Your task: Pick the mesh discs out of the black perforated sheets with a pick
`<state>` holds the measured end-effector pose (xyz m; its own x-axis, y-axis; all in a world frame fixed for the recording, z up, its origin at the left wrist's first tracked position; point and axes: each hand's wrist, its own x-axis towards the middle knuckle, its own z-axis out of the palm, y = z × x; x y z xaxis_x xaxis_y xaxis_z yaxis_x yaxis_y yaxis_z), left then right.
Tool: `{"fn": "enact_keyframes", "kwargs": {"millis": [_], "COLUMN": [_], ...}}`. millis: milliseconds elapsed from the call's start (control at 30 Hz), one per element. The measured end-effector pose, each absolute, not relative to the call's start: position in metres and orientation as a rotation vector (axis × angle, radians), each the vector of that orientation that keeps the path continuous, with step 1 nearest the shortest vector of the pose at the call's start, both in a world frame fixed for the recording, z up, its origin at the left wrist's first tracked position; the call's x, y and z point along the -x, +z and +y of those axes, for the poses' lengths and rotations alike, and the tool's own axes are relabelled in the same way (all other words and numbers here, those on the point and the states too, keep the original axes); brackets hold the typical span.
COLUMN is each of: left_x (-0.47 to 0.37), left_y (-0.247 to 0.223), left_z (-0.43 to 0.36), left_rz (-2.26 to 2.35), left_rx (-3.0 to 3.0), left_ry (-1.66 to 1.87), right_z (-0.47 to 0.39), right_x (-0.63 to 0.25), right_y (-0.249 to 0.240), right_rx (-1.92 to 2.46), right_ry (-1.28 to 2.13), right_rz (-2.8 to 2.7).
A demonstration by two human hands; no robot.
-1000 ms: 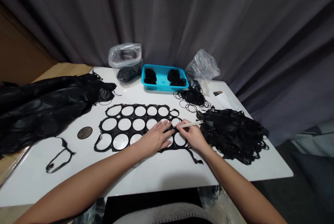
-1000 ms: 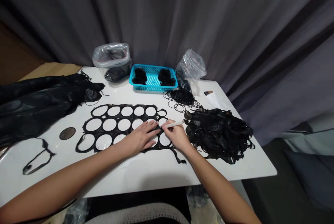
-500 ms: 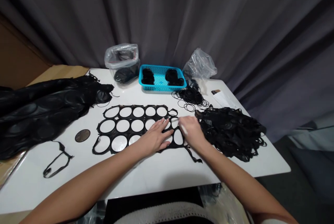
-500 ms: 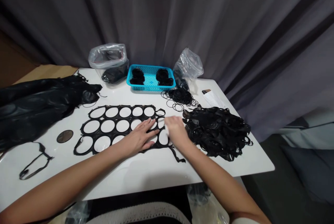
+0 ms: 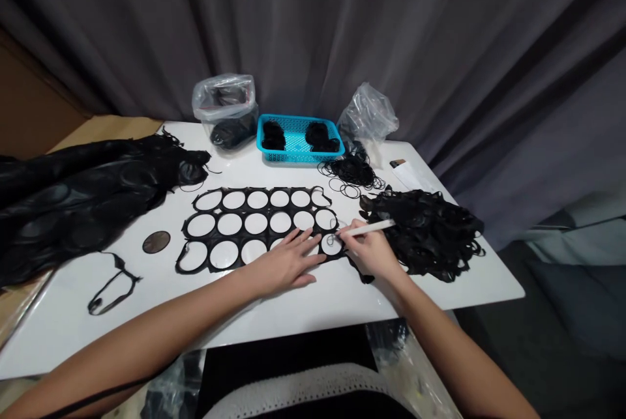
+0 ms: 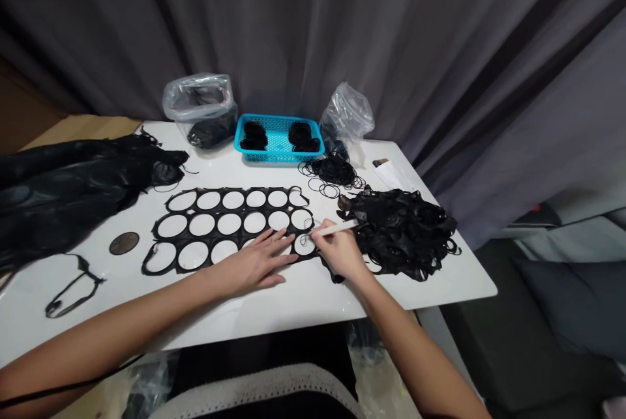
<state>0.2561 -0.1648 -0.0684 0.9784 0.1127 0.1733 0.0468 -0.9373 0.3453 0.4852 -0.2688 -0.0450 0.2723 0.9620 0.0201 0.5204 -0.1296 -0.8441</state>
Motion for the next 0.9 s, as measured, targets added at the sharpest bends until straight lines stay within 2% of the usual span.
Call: {"fn": "enact_keyframes", "kwargs": {"millis": [300, 600, 667, 800, 900], "left_x": [-0.253, -0.253, -0.253, -0.252, -0.252], "left_y": [-0.075, -0.071, -0.069, -0.068, -0.067], "left_z": [-0.169, -0.17, -0.171, -0.171, -0.171], "left_rz": [0.116, 0.127, 0.133, 0.146, 0.148], "left_rx": [-2.747, -2.757, -2.76, -2.743, -2.747], "left_ry": [0.314, 0.24, 0.228, 0.245, 0.251], "right_z": [-0.291, -0.292, -0.289, -0.283, -0.28], "right_x": [-0.458, -0.455, -0.464, -0.494, -0.507], "right_y": [-0.058, -0.059, -0.056, -0.043, -0.037], "right_rx": [1.745, 1.746, 1.787, 1.919, 1.91], "right_ry": [0.768, 0.638, 0.463, -0.172, -0.267], "right_rz": [-1.381, -1.447, -1.395, -1.4, -1.538]}}
